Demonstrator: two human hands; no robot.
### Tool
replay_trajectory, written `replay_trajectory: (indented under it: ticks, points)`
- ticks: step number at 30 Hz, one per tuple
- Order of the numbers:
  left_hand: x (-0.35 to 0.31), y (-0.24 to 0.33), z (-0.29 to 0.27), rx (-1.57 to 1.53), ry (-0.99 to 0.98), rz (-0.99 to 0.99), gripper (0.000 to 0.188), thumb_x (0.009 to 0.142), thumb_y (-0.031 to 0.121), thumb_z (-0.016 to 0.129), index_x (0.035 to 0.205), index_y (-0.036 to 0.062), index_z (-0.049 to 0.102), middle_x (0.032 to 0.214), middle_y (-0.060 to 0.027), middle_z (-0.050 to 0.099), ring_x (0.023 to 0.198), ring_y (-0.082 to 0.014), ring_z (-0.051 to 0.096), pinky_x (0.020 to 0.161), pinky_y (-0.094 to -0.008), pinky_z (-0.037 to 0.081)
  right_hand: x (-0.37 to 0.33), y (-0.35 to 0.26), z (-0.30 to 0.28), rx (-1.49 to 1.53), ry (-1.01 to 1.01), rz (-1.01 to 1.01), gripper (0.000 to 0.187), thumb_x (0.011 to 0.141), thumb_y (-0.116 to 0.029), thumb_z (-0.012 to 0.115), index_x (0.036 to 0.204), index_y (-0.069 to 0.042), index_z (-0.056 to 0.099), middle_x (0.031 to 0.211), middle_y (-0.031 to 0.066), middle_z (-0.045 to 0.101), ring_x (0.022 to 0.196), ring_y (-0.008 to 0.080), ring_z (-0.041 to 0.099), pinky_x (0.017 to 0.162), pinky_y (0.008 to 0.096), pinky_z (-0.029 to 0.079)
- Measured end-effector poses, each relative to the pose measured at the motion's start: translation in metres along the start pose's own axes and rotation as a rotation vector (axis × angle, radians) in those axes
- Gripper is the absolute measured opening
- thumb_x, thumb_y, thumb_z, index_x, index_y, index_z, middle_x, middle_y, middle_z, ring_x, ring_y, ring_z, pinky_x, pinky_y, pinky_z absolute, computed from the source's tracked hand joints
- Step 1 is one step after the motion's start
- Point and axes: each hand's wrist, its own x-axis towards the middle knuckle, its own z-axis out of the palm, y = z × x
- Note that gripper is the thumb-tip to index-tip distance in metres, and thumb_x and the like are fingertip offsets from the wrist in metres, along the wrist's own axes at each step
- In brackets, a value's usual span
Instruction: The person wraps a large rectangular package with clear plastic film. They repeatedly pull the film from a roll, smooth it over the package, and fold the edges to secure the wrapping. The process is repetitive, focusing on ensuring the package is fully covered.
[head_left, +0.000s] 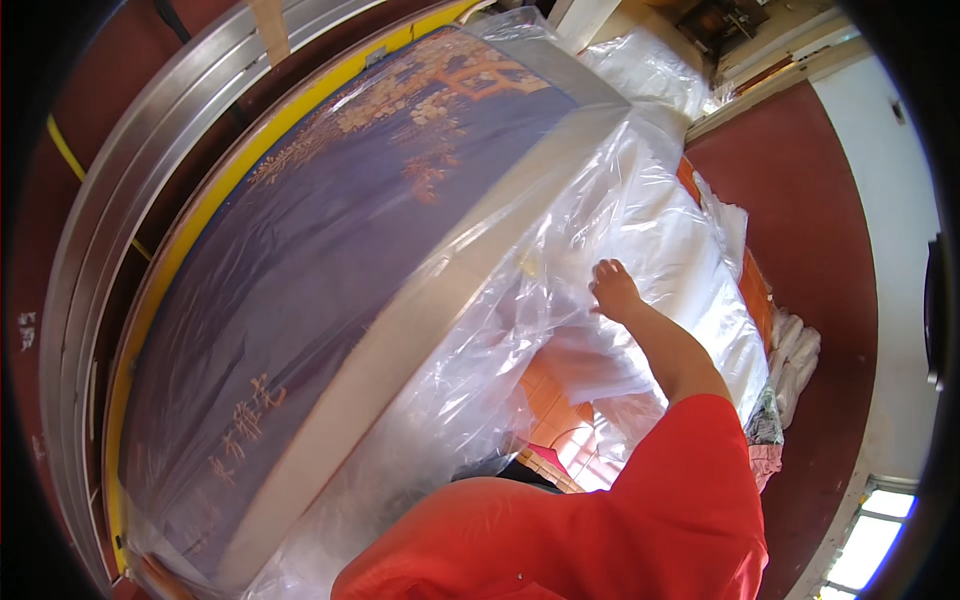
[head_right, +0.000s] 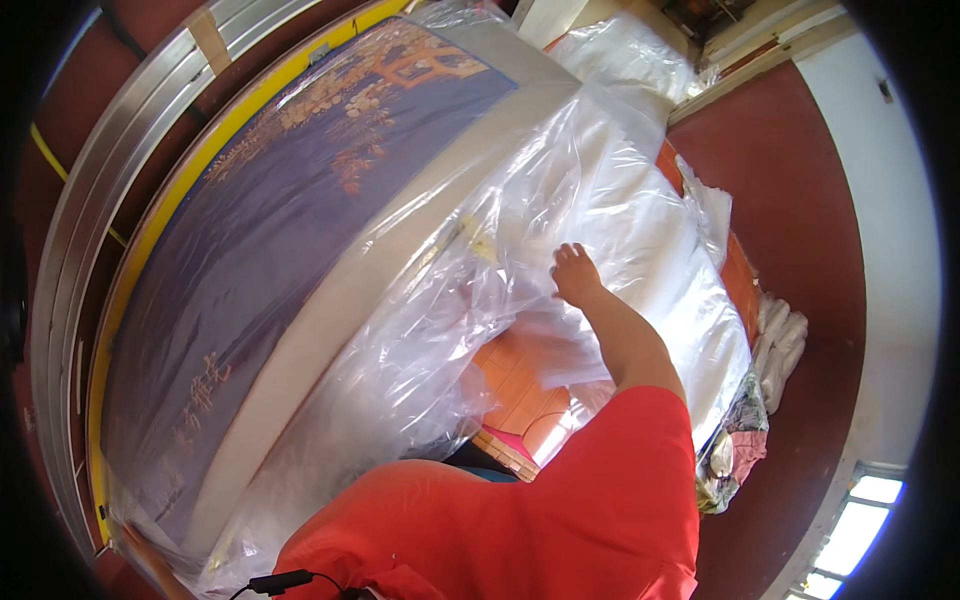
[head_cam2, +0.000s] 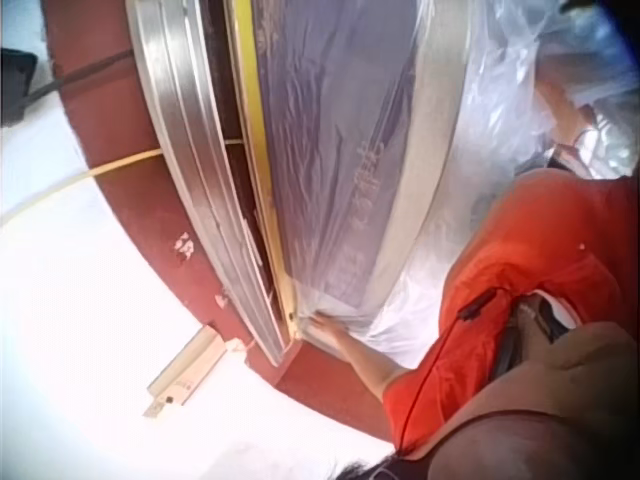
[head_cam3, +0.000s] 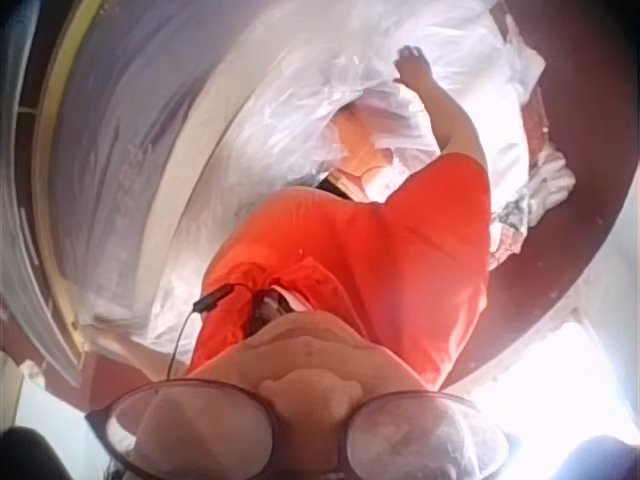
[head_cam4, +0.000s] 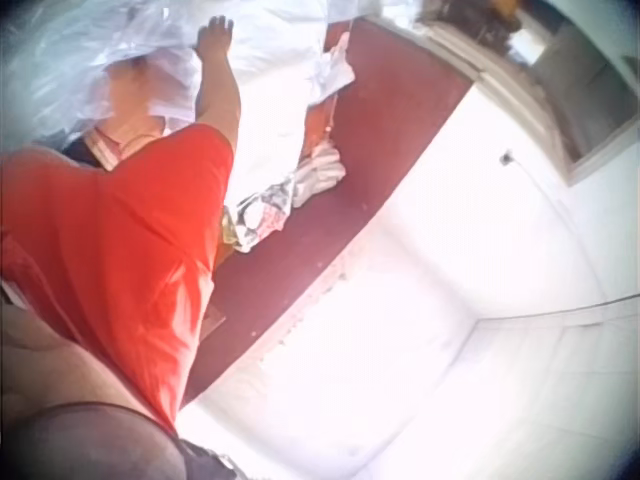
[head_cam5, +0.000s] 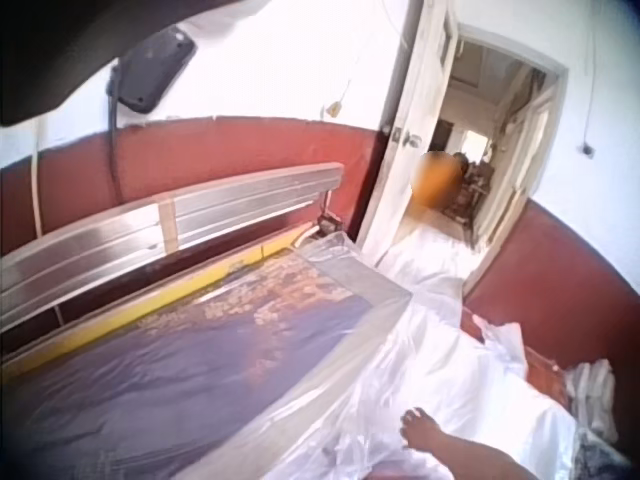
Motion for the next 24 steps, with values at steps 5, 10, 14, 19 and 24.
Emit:
replay_trajectory:
  ticks: [5, 10, 14, 19, 24]
  points:
    - [0.065, 0.065, -0.057, 0.359, -0.52, -0.045, 0.043, 0.084, 0.015, 0.034, 0.125, 0.0115, 0.025, 0.122, -0.0183, 0.033, 0.113, -0.0342, 0.031, 0.092, -0.0431, 0.028, -0.063, 0.041, 0.034, -0.01, -0.415, 0.3, 0.02, 0.064, -0.018, 0.06, 0.083, -0.011, 0.06, 0.085, 0.0065, 0.06, 0.082, 0.0215, 0.057, 0.071, 0.0348, 0.044]
    - [0.118, 0.18, -0.278, -0.632, 0.008, 0.046, 0.04, 0.085, 0.025, 0.041, 0.117, 0.0023, 0.038, 0.117, -0.0155, 0.042, 0.11, -0.0268, 0.038, 0.091, -0.0308, 0.029, -0.069, 0.022, -0.032, -0.14, -0.312, 0.054, 0.019, 0.067, -0.015, 0.054, 0.084, -0.012, 0.062, 0.09, 0.0066, 0.059, 0.083, 0.0213, 0.056, 0.068, 0.0331, 0.044]
    - [0.09, 0.365, -0.465, -1.053, 0.011, 0.736, 0.049, 0.076, 0.031, 0.054, 0.115, 0.0054, 0.042, 0.116, -0.0107, 0.045, 0.114, -0.0226, 0.035, 0.094, -0.0334, 0.025, -0.12, -0.086, -0.181, 0.67, -0.052, -0.493, 0.025, 0.069, -0.024, 0.055, 0.089, -0.008, 0.053, 0.084, 0.0144, 0.055, 0.08, 0.031, 0.051, 0.067, 0.0374, 0.041]
    - [0.025, 0.485, -0.55, -1.61, -0.742, 1.34, 0.063, 0.062, 0.031, 0.069, 0.111, 0.0018, 0.043, 0.096, -0.0133, 0.052, 0.083, -0.0203, 0.053, 0.075, -0.0335, 0.042, -0.189, -0.151, -0.278, 1.166, 0.476, -0.959, 0.02, 0.067, -0.016, 0.063, 0.085, -0.011, 0.056, 0.066, 0.0092, 0.056, 0.064, 0.0251, 0.056, 0.057, 0.0309, 0.042]
    - [0.032, 0.42, -0.495, -1.966, -0.507, 1.511, 0.028, 0.075, 0.022, 0.057, 0.095, 0.0027, 0.053, 0.075, -0.0063, 0.058, 0.066, -0.0161, 0.055, 0.064, -0.0263, 0.045, -0.185, -0.108, -0.263, 0.849, -0.201, -0.775, 0.038, 0.065, -0.03, 0.064, 0.094, -0.006, 0.056, 0.085, 0.009, 0.059, 0.077, 0.0219, 0.056, 0.065, 0.0286, 0.043]
